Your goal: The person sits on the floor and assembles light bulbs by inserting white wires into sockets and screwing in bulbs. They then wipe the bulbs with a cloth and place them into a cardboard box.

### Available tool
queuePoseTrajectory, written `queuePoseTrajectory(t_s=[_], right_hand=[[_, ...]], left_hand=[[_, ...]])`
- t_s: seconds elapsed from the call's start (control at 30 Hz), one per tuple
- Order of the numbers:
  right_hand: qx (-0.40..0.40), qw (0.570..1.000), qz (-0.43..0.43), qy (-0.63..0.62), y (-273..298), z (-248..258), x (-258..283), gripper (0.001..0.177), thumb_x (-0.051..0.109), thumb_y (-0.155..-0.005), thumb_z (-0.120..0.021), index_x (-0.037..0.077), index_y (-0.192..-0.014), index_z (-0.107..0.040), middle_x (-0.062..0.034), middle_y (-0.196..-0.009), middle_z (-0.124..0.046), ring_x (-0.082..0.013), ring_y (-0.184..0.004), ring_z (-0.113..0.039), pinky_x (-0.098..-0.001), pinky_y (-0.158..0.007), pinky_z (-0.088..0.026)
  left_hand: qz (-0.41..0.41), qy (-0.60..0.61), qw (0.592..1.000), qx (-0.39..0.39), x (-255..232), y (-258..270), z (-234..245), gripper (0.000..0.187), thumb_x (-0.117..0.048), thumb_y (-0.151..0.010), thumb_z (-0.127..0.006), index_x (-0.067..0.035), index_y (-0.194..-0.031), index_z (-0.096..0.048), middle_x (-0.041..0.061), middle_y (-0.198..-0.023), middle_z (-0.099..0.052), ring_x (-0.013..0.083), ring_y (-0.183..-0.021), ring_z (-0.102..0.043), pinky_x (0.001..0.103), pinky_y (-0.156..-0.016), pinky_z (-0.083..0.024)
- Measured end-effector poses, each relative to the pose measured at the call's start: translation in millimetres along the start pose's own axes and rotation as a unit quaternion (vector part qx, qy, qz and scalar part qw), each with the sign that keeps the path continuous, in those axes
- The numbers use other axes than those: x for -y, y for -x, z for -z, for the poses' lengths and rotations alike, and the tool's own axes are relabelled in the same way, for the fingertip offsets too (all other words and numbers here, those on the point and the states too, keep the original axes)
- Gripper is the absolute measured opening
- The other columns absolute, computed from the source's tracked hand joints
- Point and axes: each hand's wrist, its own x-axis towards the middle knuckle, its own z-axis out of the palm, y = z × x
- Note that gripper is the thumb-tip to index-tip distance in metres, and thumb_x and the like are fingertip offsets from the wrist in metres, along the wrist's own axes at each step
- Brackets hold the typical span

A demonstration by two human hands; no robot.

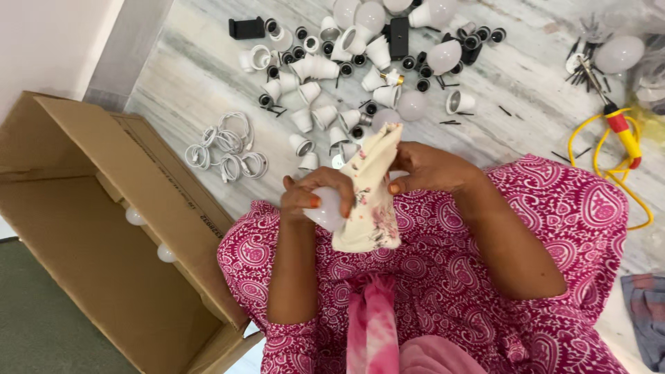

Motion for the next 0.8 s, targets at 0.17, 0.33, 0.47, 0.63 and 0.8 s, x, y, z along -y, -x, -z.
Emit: queuePoseTrajectory(t_s=[0.17, 0.33, 0.47, 0.63, 0.8], right_hand=[[-0.174, 0.978, -0.055, -0.100, 16.2, 19.3, -9.7, 0.042, 0.025, -0.094, -0.071, -0.002, -0.126, -0.066, -0.0089, -0.113, -0.076, -0.0177, -0.104, -0.070, -0.0344, -0.099, -0.055], [-0.241, 0.962, -0.075, -0.102, 29.8, 26.9, 0.9, 0.029, 0.023, -0.104, -0.064, 0.000, -0.121, -0.070, -0.0023, -0.101, -0.073, -0.0082, -0.085, -0.063, -0.0263, -0.076, -0.053], [-0.269, 0.954, -0.085, -0.098, 38.3, 24.0, 15.0, 0.026, 0.025, -0.102, -0.064, 0.002, -0.112, -0.069, -0.0011, -0.094, -0.073, -0.0071, -0.077, -0.064, -0.0252, -0.069, -0.054], [-0.325, 0.942, -0.050, 0.070, 54.1, 21.2, 40.2, 0.022, 0.022, -0.104, -0.068, 0.000, -0.103, -0.073, -0.0020, -0.085, -0.069, -0.0075, -0.071, -0.058, -0.0258, -0.064, -0.048], [-0.390, 0.920, 0.015, -0.039, 64.7, 13.7, 50.6, 0.021, 0.021, -0.107, -0.065, 0.002, -0.108, -0.074, -0.0019, -0.090, -0.074, -0.0076, -0.071, -0.064, -0.0237, -0.067, -0.052]], left_hand=[[0.039, -0.123, 0.991, -0.029, -31.0, 0.5, -10.2, 0.050, -0.042, -0.085, -0.072, 0.005, -0.100, -0.071, 0.012, -0.096, -0.070, 0.0208, -0.090, -0.065, 0.033, -0.081, -0.050], [0.061, -0.187, 0.978, -0.067, -48.5, -1.9, -23.9, 0.037, -0.032, -0.092, -0.067, 0.002, -0.106, -0.071, 0.010, -0.103, -0.070, 0.0219, -0.105, -0.066, 0.036, -0.099, -0.050], [0.044, -0.274, 0.946, -0.169, -40.2, -9.6, -20.4, 0.040, -0.026, -0.093, -0.061, 0.003, -0.119, -0.068, 0.011, -0.121, -0.067, 0.0223, -0.120, -0.061, 0.038, -0.109, -0.045], [-0.013, -0.052, 0.918, -0.392, -23.5, -15.8, 0.1, 0.043, -0.030, -0.099, -0.053, 0.003, -0.125, -0.064, 0.013, -0.120, -0.067, 0.0242, -0.113, -0.064, 0.041, -0.100, -0.051], [-0.062, 0.076, 0.913, -0.396, -1.7, -24.4, 6.9, 0.044, -0.033, -0.103, -0.049, 0.001, -0.129, -0.059, 0.014, -0.122, -0.066, 0.0238, -0.112, -0.067, 0.043, -0.098, -0.055]])
